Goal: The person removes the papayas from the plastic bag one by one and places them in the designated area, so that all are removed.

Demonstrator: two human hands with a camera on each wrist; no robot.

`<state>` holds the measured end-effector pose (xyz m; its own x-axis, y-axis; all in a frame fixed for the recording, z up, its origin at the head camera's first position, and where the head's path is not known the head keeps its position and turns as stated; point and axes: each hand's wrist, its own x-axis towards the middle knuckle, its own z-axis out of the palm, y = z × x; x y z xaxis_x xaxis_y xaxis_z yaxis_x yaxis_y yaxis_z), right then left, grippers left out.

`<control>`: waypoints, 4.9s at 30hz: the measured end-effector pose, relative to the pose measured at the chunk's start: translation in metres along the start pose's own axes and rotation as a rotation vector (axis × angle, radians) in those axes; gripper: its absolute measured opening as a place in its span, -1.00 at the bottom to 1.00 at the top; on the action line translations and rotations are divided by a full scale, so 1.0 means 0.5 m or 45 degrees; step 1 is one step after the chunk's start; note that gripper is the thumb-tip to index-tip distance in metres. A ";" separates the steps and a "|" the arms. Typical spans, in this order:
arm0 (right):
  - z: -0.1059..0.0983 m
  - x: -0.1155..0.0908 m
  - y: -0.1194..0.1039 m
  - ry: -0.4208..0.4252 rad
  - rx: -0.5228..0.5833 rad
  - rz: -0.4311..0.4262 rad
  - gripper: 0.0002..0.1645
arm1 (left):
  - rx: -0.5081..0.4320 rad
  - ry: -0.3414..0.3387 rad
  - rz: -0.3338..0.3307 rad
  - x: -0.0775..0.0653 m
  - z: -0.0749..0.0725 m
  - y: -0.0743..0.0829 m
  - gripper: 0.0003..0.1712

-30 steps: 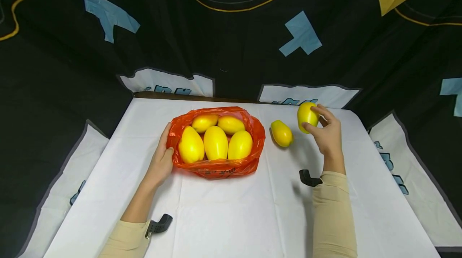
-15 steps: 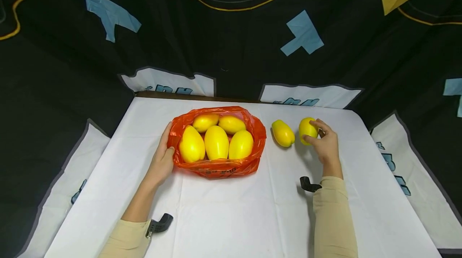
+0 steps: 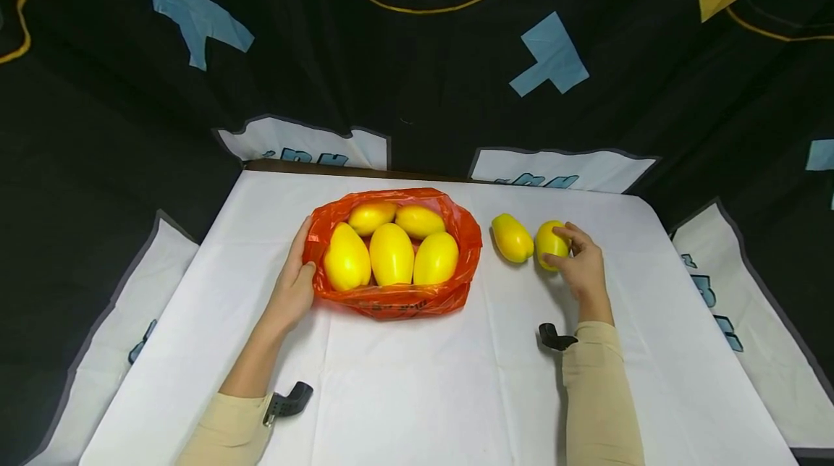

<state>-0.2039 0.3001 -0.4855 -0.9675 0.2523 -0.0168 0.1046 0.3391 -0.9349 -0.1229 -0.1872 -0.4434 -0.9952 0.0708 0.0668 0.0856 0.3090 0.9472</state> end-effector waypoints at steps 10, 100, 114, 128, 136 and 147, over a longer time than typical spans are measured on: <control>-0.002 -0.005 0.009 -0.020 -0.047 0.022 -0.27 | -0.017 -0.005 -0.001 -0.001 0.000 0.000 -0.18; 0.271 -0.044 -0.428 -0.504 -0.148 -0.800 -0.13 | -0.071 0.003 0.027 0.000 -0.006 -0.003 -0.17; 0.354 -0.059 -0.383 -0.688 -0.336 -0.792 -0.19 | -0.080 0.011 0.023 0.000 -0.007 -0.005 -0.19; 0.393 -0.073 -0.350 -0.884 -0.543 -0.679 -0.18 | -0.072 0.006 0.008 -0.001 -0.007 -0.005 -0.19; 0.412 -0.082 -0.334 -1.008 -0.646 -0.651 -0.14 | -0.072 0.006 -0.003 -0.002 -0.007 -0.004 -0.19; 0.424 -0.076 -0.326 -0.987 -0.888 -0.677 -0.14 | -0.077 0.008 0.009 -0.002 -0.007 -0.004 -0.20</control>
<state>-0.2329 0.0431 -0.4077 -0.7835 -0.6099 -0.1190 -0.4851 0.7200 -0.4963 -0.1224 -0.1913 -0.4444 -0.9949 0.0668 0.0756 0.0901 0.2509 0.9638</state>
